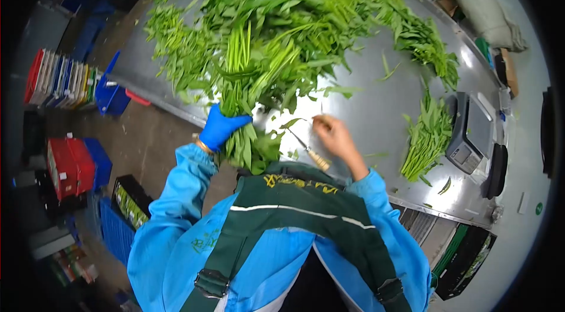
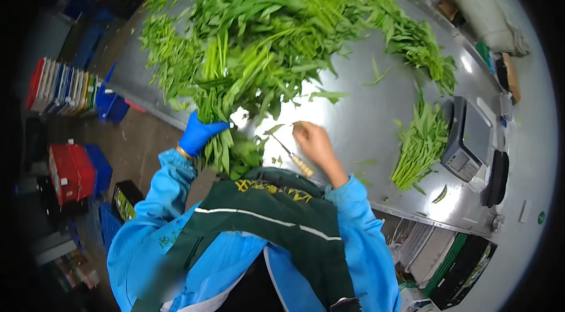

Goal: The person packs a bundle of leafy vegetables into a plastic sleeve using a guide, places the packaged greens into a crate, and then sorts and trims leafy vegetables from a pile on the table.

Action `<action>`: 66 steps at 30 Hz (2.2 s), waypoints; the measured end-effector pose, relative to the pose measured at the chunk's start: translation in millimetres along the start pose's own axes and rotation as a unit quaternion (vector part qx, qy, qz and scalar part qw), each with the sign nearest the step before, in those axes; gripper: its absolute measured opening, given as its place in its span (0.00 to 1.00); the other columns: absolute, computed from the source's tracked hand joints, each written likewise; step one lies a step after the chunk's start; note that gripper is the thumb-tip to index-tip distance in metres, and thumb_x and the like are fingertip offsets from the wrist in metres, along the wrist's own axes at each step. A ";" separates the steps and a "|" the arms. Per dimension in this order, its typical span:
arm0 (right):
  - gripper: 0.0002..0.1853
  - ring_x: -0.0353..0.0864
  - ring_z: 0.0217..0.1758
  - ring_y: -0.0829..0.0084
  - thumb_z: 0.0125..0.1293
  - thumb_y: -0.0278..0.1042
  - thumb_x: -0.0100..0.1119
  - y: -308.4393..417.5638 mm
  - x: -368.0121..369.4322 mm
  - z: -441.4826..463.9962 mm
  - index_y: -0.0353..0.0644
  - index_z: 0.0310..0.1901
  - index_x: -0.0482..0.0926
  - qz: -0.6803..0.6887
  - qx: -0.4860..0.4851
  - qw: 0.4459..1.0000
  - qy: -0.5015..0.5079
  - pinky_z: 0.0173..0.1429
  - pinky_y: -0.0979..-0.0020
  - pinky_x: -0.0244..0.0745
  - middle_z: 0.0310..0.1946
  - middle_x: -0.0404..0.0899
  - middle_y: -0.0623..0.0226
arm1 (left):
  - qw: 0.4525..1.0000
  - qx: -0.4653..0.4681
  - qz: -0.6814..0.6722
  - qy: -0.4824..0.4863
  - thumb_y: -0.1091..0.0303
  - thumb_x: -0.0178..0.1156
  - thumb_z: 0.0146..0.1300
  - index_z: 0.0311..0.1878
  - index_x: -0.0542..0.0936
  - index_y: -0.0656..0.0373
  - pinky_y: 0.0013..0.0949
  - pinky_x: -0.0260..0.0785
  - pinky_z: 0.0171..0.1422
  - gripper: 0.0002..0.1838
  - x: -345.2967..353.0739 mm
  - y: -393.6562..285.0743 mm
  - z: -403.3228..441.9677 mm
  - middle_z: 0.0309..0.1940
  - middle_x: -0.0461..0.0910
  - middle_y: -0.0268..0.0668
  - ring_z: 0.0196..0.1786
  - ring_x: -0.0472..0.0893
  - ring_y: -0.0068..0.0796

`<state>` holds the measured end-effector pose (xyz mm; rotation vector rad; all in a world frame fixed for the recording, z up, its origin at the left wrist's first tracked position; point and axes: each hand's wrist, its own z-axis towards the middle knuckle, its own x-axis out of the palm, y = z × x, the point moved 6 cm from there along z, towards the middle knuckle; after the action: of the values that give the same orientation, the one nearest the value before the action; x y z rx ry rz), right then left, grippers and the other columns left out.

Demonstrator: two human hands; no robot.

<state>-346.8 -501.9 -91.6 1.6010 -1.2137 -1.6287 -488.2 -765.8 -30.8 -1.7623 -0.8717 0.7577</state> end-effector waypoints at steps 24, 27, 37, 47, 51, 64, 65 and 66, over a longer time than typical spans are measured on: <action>0.16 0.82 0.43 0.60 0.57 0.36 0.65 193.0 -59.1 112.8 0.37 0.45 0.81 0.008 -0.174 0.968 -0.181 0.46 0.68 0.75 0.42 0.82 0.54 | 0.950 0.182 0.249 -0.053 0.68 0.71 0.47 0.49 0.78 0.61 0.32 0.73 0.47 0.23 -51.8 -20.7 1.7 0.39 0.83 0.42 0.40 0.83 0.31; 0.23 0.81 0.41 0.60 0.54 0.36 0.68 219.0 -7.4 103.0 0.37 0.51 0.77 -0.048 -0.253 0.953 -0.158 0.47 0.65 0.75 0.40 0.81 0.54 | 0.949 0.225 0.218 -0.046 0.67 0.71 0.47 0.49 0.78 0.59 0.33 0.73 0.45 0.23 -30.1 -44.5 6.1 0.39 0.83 0.43 0.39 0.83 0.35; 0.20 0.81 0.37 0.65 0.53 0.38 0.68 205.4 -41.0 106.3 0.42 0.47 0.80 -0.046 -0.223 0.958 -0.175 0.42 0.66 0.75 0.41 0.81 0.61 | 0.941 0.240 0.223 -0.082 0.71 0.72 0.44 0.47 0.79 0.60 0.32 0.73 0.45 0.24 -45.2 -50.5 6.0 0.39 0.83 0.42 0.40 0.83 0.35; 0.11 0.75 0.24 0.74 0.56 0.32 0.65 144.4 -93.3 122.4 0.33 0.37 0.81 -0.053 -0.094 0.948 -0.300 0.32 0.70 0.71 0.22 0.80 0.61 | 0.922 0.276 0.228 -0.146 0.69 0.71 0.45 0.46 0.79 0.61 0.34 0.73 0.44 0.22 -55.0 -49.7 -4.3 0.39 0.82 0.44 0.40 0.83 0.41; 0.17 0.78 0.33 0.75 0.57 0.37 0.66 161.1 -79.2 119.3 0.32 0.43 0.80 -0.016 -0.115 0.962 -0.247 0.40 0.70 0.72 0.33 0.82 0.58 | 0.941 0.247 0.194 -0.126 0.70 0.71 0.46 0.47 0.78 0.62 0.33 0.73 0.47 0.22 -56.9 -41.9 0.8 0.39 0.83 0.42 0.41 0.83 0.35; 0.38 0.75 0.25 0.82 0.60 0.45 0.65 144.0 2.3 112.1 0.36 0.65 0.59 0.411 0.040 0.905 0.099 0.30 0.75 0.78 0.33 0.75 0.71 | 0.980 0.170 0.073 -0.069 0.74 0.71 0.45 0.49 0.77 0.64 0.30 0.72 0.52 0.24 -49.3 -39.2 0.1 0.43 0.82 0.36 0.44 0.80 0.24; 0.35 0.73 0.24 0.83 0.61 0.45 0.65 138.2 3.7 114.1 0.36 0.63 0.63 0.419 0.035 0.901 0.104 0.30 0.76 0.78 0.32 0.74 0.72 | 0.979 0.170 0.089 -0.068 0.74 0.71 0.45 0.50 0.77 0.64 0.30 0.72 0.52 0.25 -47.9 -41.2 -0.2 0.44 0.82 0.36 0.44 0.80 0.25; 0.31 0.70 0.22 0.85 0.61 0.44 0.64 133.3 3.4 117.6 0.35 0.61 0.67 0.427 0.030 0.897 0.111 0.30 0.76 0.77 0.31 0.73 0.74 | 0.978 0.170 0.104 -0.069 0.74 0.71 0.45 0.51 0.77 0.64 0.31 0.72 0.53 0.26 -47.5 -42.7 -0.7 0.44 0.82 0.36 0.45 0.80 0.25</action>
<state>-488.6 -537.9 9.5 0.9915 -1.5389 -0.8248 -522.7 -794.9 14.3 -1.5208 -0.6093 1.1081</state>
